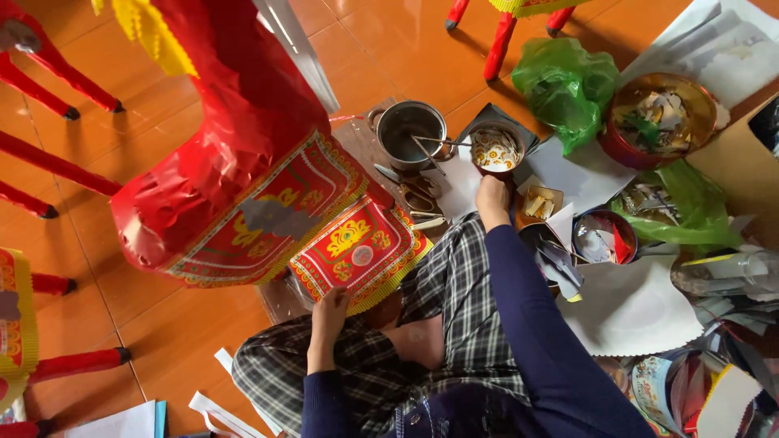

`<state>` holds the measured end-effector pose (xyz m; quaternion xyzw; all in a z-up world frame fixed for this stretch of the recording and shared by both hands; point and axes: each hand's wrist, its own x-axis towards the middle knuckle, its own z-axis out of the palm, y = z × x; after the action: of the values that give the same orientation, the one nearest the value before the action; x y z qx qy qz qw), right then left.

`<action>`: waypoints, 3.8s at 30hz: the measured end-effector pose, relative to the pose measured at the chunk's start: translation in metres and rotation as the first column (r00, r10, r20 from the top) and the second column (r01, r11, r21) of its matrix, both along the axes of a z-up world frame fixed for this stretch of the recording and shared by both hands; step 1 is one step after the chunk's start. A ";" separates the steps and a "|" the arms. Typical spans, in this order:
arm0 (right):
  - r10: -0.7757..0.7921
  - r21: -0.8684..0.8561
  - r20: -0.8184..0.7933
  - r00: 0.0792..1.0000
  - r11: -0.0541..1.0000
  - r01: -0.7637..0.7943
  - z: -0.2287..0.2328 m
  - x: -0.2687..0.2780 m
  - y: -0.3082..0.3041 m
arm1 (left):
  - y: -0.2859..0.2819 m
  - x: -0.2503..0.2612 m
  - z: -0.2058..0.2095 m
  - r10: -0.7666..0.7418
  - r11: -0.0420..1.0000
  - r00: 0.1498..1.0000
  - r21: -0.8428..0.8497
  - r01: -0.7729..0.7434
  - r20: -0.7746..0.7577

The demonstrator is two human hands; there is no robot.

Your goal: Assembling and decorating red paper horses by applying glue and attaching paper strips.

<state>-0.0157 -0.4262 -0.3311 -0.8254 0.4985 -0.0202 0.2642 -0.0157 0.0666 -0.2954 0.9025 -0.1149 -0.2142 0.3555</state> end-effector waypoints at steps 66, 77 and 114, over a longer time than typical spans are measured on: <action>0.853 0.075 -0.101 0.512 0.520 -0.851 0.086 -0.040 0.280 | -0.040 0.035 -0.156 0.540 0.594 0.745 -0.450 -0.667 -0.391; 0.812 0.006 -0.110 0.574 0.578 -0.816 0.062 -0.025 0.323 | -0.042 0.046 -0.197 0.268 0.421 0.335 -0.203 -0.884 -0.903; 0.751 0.134 0.191 0.633 0.619 -0.774 0.046 -0.002 0.323 | -0.051 0.054 -0.214 0.370 0.192 0.250 -0.189 -0.963 -0.895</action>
<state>-0.0173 -0.1032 -0.2851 -0.9245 0.0838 0.0970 0.3589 0.0380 0.0161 -0.5091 0.4471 0.4084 -0.2559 0.7536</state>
